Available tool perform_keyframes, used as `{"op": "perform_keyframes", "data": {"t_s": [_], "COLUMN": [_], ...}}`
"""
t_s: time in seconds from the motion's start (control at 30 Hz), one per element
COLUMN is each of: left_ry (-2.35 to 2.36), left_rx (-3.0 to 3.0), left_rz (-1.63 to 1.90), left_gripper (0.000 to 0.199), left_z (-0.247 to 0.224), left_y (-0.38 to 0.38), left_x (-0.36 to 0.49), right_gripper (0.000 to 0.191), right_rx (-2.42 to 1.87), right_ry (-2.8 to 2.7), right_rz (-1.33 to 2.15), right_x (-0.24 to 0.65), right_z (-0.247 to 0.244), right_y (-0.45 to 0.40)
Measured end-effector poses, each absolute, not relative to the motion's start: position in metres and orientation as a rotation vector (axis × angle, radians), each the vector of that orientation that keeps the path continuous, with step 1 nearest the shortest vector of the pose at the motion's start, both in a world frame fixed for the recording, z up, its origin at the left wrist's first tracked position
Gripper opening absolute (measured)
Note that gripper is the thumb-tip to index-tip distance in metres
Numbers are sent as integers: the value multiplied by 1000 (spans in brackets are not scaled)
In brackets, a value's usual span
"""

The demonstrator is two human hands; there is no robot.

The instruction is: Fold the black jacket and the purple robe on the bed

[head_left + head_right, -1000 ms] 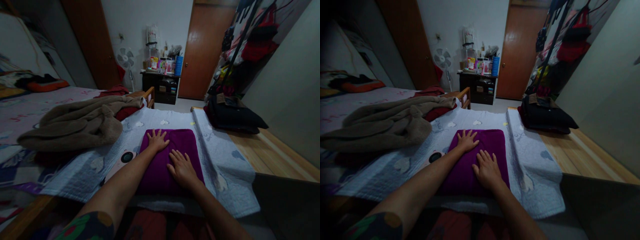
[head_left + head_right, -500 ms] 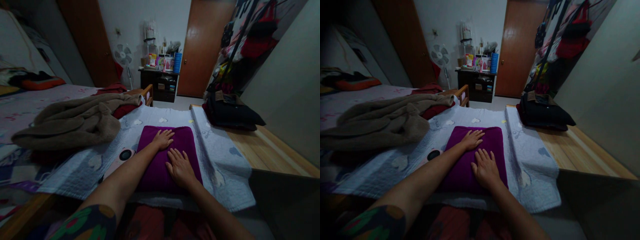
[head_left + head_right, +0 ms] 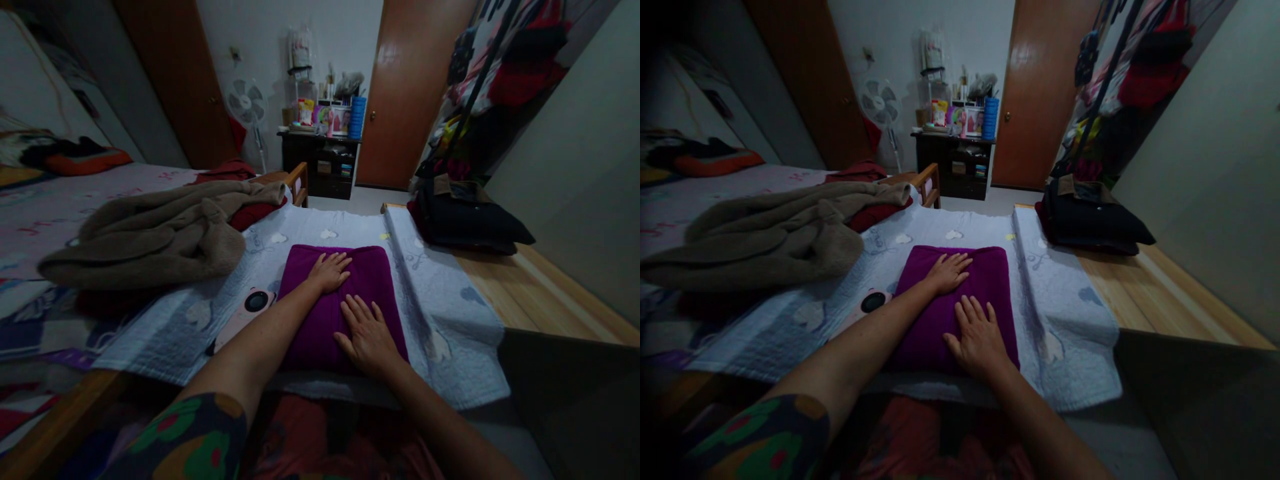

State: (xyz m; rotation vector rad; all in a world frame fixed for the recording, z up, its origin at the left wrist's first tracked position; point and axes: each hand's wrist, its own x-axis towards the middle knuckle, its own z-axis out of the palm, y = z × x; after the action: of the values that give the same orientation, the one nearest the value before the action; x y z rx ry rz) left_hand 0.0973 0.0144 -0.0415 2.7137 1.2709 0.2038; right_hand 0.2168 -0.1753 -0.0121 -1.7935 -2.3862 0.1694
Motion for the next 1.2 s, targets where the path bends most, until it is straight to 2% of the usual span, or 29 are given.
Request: {"op": "perform_keyframes", "data": {"t_s": [0.27,0.43,0.53,0.67,0.87,1.1,1.2], "left_ry": [1165,1370,1497,1570,1612,1470,1514], "left_rx": [2461,2478,2486,2492,2488,2405,2440], "left_rz": [-132,-37,56,151,155,35,110], "left_gripper": [58,55,61,62,60,63,59], "left_z": [10,17,9,-5,-15,1,13], "left_y": [-16,-84,-105,-109,-112,-95,-72], "left_x": [80,53,48,50,52,45,45], "right_gripper": [66,48,48,51,53,51,48], "right_rx": [-1794,-1694,-1766,-1958,-2040,-2013,-1979], "right_ry": [-2331,-2227,-2166,-2158,-2200,-2246,-2184], "right_rz": [288,419,294,112,134,278,215], "right_x": [218,232,236,232,230,233,236], "right_z": [-6,3,5,-5,-20,6,19], "right_y": [-173,-151,-128,-108,-108,-96,-78]}}
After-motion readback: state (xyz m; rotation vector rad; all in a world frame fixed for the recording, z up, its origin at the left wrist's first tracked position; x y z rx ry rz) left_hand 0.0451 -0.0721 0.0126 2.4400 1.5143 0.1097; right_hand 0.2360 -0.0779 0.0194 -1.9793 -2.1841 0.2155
